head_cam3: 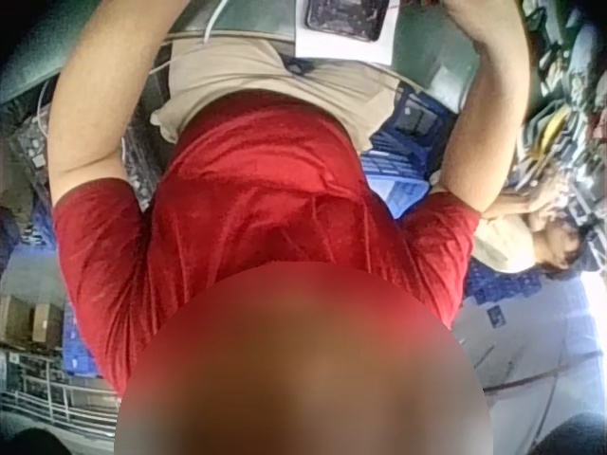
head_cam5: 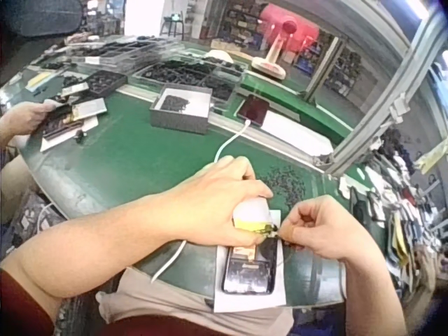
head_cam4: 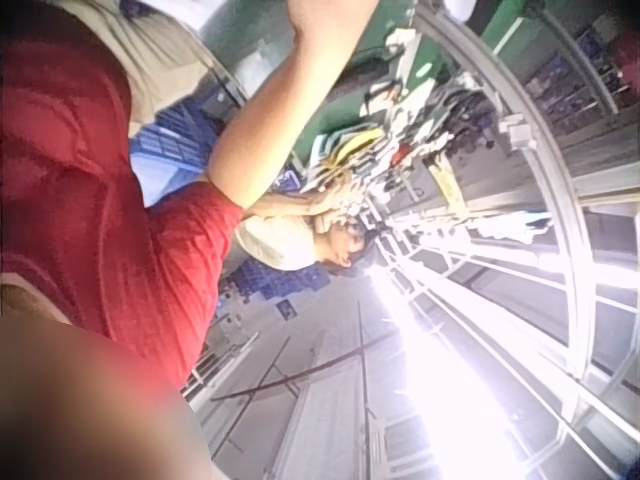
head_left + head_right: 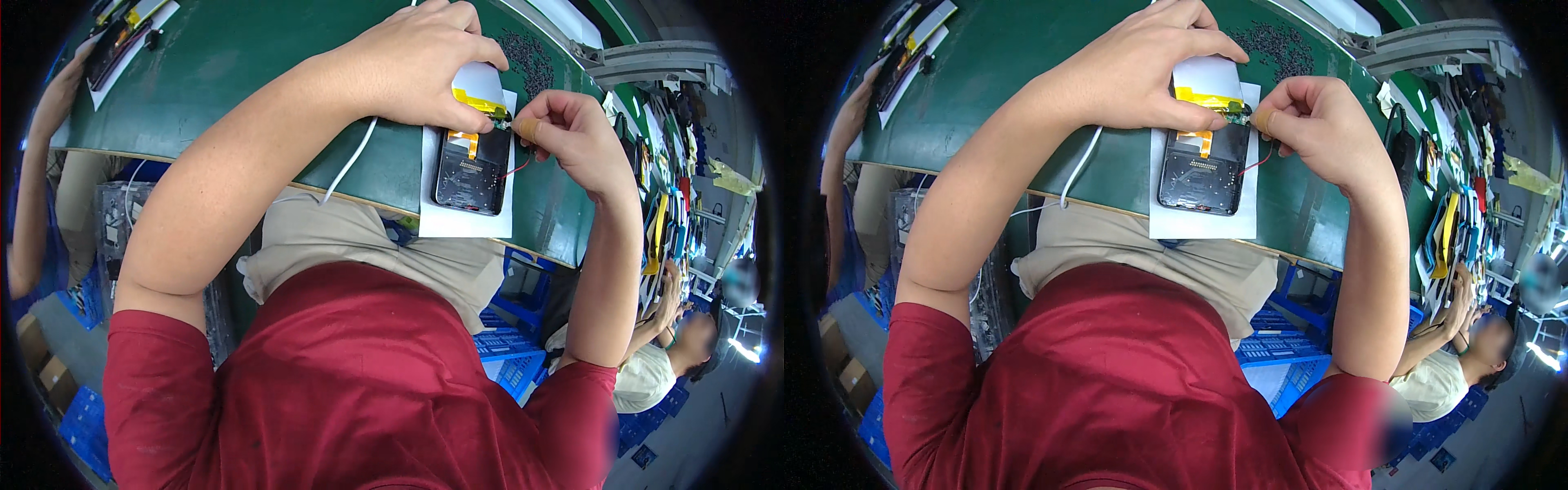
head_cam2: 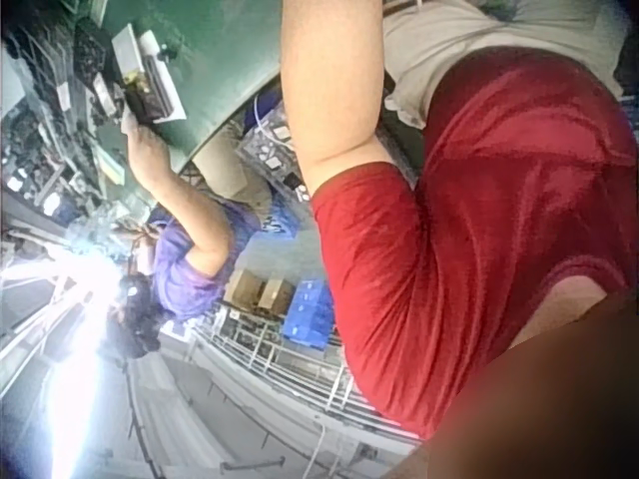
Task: Assembling a handheld electronic device by installing the battery and fastening components with an electric screwdriver.
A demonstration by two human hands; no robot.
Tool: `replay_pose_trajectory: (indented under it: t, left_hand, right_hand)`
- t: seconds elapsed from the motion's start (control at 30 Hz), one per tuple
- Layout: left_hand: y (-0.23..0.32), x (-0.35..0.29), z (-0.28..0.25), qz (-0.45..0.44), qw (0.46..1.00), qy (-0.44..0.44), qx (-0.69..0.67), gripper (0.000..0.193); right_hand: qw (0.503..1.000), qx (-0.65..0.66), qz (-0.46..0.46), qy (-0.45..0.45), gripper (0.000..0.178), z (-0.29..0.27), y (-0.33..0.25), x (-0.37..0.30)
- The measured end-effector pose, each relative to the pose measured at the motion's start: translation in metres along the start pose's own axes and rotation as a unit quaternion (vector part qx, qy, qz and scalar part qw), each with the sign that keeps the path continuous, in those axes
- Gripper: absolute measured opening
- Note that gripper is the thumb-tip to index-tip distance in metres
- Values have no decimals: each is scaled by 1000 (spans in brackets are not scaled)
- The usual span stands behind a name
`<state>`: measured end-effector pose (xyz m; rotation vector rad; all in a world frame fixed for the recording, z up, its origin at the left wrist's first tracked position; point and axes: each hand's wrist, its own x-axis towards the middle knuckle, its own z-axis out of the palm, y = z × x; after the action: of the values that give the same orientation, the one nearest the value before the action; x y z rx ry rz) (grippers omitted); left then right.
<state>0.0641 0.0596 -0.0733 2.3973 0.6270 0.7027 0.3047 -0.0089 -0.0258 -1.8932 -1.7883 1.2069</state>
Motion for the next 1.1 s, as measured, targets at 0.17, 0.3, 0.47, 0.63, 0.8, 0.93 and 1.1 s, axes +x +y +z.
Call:
replay_pose_trajectory:
  t: [0.17, 0.3, 0.47, 0.63, 0.8, 0.93, 1.1]
  left_hand:
    - [2, 0, -1, -10, 1000, -1, -1, 61]
    - [1, 1, -1, -4, 1000, 4, -5, 60]
    - [0, 0, 0, -4, 1000, 6, 0, 60]
    - [-3, 0, 7, -9, 1000, -1, 4, 59]
    - [-19, 1, 30, 15, 988, 89, 126, 60]
    - [-17, 1, 28, 10, 989, 92, 119, 60]
    - [-15, 1, 27, -2, 990, 78, 121, 61]
  right_hand:
    - [1000, -10, -20, 12, 15, 5, 0, -1]
    - [1000, 19, -11, 18, 13, 5, 1, -1]
    - [999, 32, 11, 15, 13, 6, -4, -2]
    - [999, 22, 33, 19, 13, 6, -12, -7]
    - [1000, 11, 26, 6, 14, 4, -7, -2]
    - [1000, 19, 8, 17, 13, 7, -4, -2]
    - [999, 0, 7, 32, 13, 11, -3, -2]
